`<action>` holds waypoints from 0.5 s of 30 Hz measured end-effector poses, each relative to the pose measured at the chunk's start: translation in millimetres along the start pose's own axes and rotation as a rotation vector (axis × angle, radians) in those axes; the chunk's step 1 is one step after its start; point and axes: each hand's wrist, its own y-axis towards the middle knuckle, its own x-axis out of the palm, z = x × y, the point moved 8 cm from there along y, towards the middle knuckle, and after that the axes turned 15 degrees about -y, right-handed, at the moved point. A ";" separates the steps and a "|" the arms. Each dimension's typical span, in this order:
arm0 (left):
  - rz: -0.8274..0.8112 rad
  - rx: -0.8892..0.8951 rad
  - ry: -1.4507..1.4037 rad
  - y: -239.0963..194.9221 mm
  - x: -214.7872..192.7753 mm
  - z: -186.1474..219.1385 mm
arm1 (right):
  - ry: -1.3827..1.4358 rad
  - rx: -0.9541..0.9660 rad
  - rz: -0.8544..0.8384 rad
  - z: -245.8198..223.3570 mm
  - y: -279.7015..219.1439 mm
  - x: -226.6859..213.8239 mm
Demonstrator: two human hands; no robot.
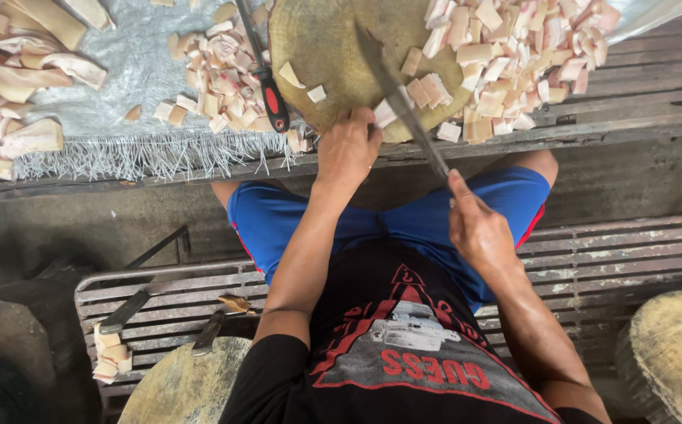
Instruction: The person sits on a low bench and uses a large knife to slice strips of pork belly into small cubes on a round wooden cutting board. They repeatedly gather the cut pieces and move them to the side of the board.
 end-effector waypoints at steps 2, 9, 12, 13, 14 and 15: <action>0.014 0.008 -0.059 -1.5 -5.3 2.0 | 0.107 0.051 0.038 1.1 -5.5 -15.3; 0.057 -0.171 -0.237 -4.5 -21.2 -8.3 | 0.043 0.005 -0.178 4.1 -10.3 -12.1; -0.011 -0.142 -0.252 2.0 1.7 -5.2 | 0.066 -0.079 -0.005 29.3 12.0 -10.0; -0.039 -0.129 -0.246 4.8 13.2 -2.4 | 0.031 -0.011 -0.042 50.9 23.5 -4.1; -0.046 -0.058 -0.218 13.3 23.9 5.1 | -0.002 0.056 -0.072 72.5 38.3 1.7; -0.053 0.013 -0.191 24.4 38.5 14.9 | -0.054 0.051 -0.039 87.6 52.4 0.0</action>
